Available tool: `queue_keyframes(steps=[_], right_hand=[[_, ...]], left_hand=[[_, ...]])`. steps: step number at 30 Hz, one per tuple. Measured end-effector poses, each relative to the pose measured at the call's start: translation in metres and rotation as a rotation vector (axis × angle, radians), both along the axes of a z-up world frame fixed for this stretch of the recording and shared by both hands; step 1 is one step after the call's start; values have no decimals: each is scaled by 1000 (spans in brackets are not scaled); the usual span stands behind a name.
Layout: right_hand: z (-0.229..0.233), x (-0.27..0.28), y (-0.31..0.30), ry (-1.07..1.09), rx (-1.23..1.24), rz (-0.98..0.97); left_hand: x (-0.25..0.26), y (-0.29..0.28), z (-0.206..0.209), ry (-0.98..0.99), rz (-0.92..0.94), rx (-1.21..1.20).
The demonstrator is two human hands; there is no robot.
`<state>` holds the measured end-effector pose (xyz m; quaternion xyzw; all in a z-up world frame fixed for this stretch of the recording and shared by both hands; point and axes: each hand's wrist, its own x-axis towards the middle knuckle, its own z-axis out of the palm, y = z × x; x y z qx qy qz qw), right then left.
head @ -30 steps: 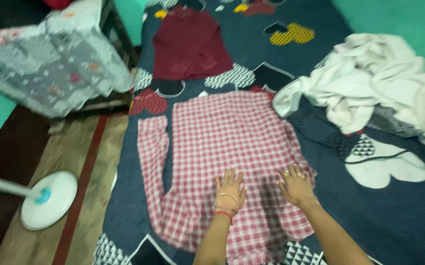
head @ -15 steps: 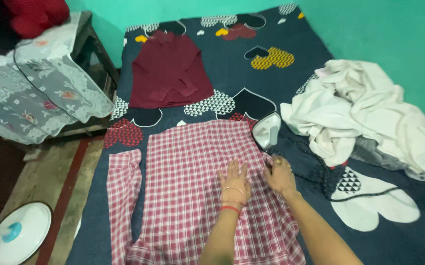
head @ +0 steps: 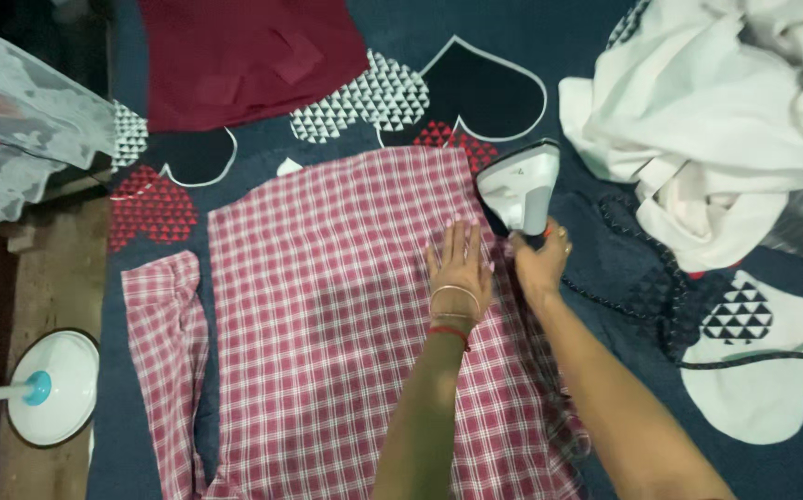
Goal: The person irons a maroon long-sleeved shirt and a red-and-white checkered shirt on a bed. They smooth the fabric, use a white iron to press the sleeves and body, and fold the shirts after ironing.
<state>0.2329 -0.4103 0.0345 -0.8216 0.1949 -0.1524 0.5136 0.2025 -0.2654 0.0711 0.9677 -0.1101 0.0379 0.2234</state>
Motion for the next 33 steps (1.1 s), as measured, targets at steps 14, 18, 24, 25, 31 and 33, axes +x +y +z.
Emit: queue_keyframes(steps=[14,18,24,25,31,33], right_hand=[[171,22,-132,-39,58,204],[265,-23,-144,151,32,380],[276,-78,-87,505,-436,503],[259,-88,-70,481,-305,533],[148,-116,62,360,-340,703],[121,-126,120,525,-186,685]], left_hand=[[-21,-48,5,70,-17,-425],[-42,-90,52,401,-60,-731],[-111,-41,75,599,-60,-288],[-123,-15,67,468,24,-208],[-168,167,16,533,387,139],[-179,216,10,656,400,231]])
